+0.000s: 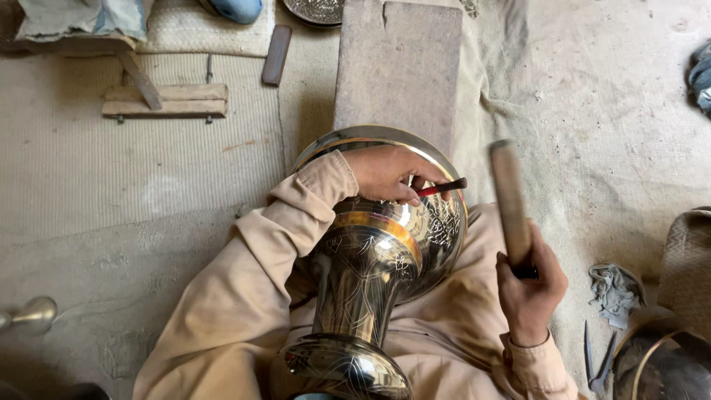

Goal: The person sits on the floor and uses a chisel and hammer to engrave decorative patterns onto a large metal vessel. They repeatedly tap the chisel to create fine lines and motifs on the surface.

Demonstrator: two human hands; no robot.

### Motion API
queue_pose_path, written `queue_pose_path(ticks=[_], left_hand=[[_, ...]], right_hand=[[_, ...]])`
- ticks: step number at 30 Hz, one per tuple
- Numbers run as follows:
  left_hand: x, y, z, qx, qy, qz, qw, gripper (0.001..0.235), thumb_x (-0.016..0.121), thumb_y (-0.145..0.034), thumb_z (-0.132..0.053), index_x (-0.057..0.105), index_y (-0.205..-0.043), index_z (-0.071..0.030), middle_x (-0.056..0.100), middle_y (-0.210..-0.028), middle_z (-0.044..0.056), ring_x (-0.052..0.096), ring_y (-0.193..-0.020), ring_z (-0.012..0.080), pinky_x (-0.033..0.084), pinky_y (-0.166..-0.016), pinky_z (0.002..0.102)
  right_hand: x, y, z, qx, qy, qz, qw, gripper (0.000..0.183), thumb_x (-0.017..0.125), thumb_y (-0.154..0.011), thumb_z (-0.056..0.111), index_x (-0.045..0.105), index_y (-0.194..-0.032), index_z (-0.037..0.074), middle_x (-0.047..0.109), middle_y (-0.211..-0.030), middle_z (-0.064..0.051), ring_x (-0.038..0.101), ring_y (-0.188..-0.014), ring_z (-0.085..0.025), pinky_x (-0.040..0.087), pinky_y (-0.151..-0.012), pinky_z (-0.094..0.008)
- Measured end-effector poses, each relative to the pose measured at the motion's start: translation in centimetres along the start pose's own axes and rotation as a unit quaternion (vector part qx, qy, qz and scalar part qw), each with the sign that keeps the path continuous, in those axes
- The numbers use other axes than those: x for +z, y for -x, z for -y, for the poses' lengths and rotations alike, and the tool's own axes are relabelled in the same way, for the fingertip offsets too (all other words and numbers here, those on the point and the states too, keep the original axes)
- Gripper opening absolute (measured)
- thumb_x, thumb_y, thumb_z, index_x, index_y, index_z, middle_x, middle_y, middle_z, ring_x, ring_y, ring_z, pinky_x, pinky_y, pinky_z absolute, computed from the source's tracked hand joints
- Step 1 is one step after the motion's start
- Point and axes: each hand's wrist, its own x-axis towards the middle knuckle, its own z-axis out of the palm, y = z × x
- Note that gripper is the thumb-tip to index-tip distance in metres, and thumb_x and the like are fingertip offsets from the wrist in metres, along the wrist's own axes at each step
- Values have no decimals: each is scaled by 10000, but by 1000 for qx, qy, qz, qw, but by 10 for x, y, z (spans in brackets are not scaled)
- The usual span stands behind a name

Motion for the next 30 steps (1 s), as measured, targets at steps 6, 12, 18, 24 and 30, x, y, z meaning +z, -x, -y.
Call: queue_pose_path(ticks=[6, 12, 18, 24, 30], left_hand=[[1, 11, -3, -80, -12, -52, 995, 425, 848, -790, -93, 721, -1196, -112, 725, -862, 47, 659, -760, 145, 546, -707, 325], [17, 29, -11, -158, -28, -212, 964, 439, 823, -815, -58, 683, -1231, -59, 640, -763, 36, 606, -674, 126, 508, -618, 310], [42, 43, -12, -175, 83, -322, 927, 334, 781, -874, -95, 643, -1168, -16, 623, -808, 21, 629, -679, 105, 545, -586, 265], [67, 55, -15, -185, 14, -444, 877, 284, 798, -935, -137, 559, -1059, -44, 654, -871, 57, 711, -755, 135, 622, -671, 265], [63, 51, -16, -134, 75, -445, 882, 358, 741, -924, -125, 504, -1179, -44, 710, -998, 52, 745, -860, 129, 636, -724, 265]], right_hand=[[-12, -24, 10, -55, -27, 2, 998, 566, 746, -834, -63, 664, -1387, 27, 670, -985, -127, 652, -836, -149, 536, -810, -311], [-25, -84, 46, -158, 145, 71, 974, 569, 717, -868, -69, 731, -1414, 90, 703, -969, -119, 638, -734, -203, 517, -698, -353], [-17, -137, 91, -259, 200, 109, 939, 388, 677, -938, 22, 742, -1298, 151, 717, -877, -50, 536, -537, -169, 437, -501, -323], [-11, -145, 119, -344, 209, 90, 911, 371, 685, -1038, 45, 751, -1370, 197, 678, -866, -11, 516, -596, -99, 390, -563, -240], [-6, -126, 112, -340, 290, 90, 890, 392, 687, -1010, 70, 758, -1346, 258, 680, -829, 3, 537, -591, -123, 421, -579, -305]])
